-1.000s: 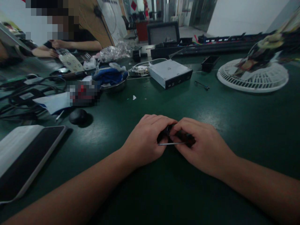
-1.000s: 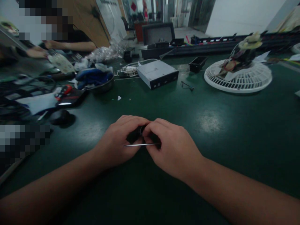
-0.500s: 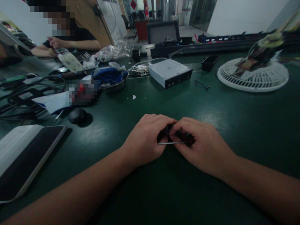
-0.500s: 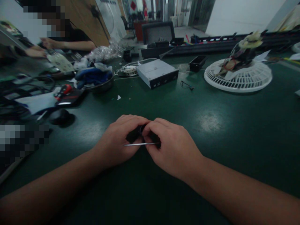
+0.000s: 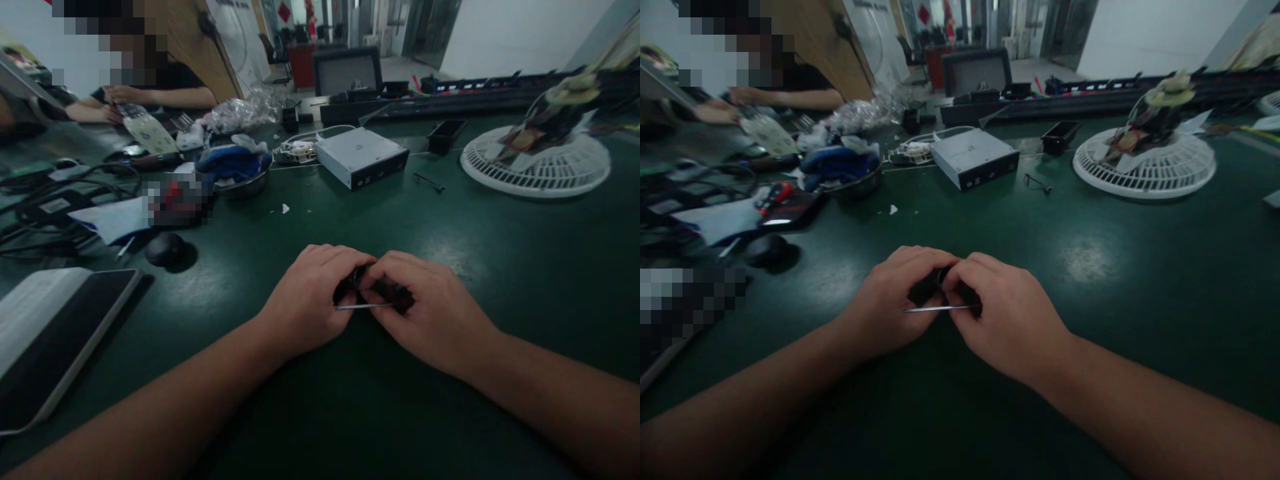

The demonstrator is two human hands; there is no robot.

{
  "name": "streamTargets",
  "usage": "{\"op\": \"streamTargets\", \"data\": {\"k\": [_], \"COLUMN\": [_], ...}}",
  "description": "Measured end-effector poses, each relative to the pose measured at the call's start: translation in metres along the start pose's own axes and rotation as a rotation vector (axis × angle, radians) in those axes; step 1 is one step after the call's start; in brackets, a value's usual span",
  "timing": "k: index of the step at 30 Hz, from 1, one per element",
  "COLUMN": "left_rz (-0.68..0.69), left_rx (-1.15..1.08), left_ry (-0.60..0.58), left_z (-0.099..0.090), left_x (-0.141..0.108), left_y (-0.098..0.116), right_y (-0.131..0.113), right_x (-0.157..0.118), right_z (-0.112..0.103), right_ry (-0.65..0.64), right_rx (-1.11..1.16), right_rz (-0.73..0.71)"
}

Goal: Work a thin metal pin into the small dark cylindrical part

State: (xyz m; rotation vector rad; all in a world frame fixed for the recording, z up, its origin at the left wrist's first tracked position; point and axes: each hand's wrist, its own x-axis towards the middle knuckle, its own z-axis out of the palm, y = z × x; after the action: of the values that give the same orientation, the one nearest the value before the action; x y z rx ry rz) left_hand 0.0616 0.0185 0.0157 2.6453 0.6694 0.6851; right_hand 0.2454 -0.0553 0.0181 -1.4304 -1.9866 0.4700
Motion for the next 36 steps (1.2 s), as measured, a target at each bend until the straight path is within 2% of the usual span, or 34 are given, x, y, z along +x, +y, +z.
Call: {"op": "streamTargets", "data": {"k": [15, 25, 36], "left_rz": [0.026, 0.087, -0.091], "left_rx": [-0.003, 0.019, 0.092], "left_ry": [0.032, 0.122, 0.259], "left_z": [0.0, -0.0005, -0.0008], "left_x": [-0.0016, -0.0032, -0.003], "left_y": [0.0012, 0.0023, 0.0038], "right_y": [0.0033, 0.0032, 0.0012], "right_x": [0.0008, 0.0011, 0.0013], "right_z": [0.0002, 0.0008, 0.001], "right_ry": [0.084, 0.118, 0.137], "right_rx": [0.013, 0.059, 0.052], "right_rz": [0.012, 0.078, 0.09]}}
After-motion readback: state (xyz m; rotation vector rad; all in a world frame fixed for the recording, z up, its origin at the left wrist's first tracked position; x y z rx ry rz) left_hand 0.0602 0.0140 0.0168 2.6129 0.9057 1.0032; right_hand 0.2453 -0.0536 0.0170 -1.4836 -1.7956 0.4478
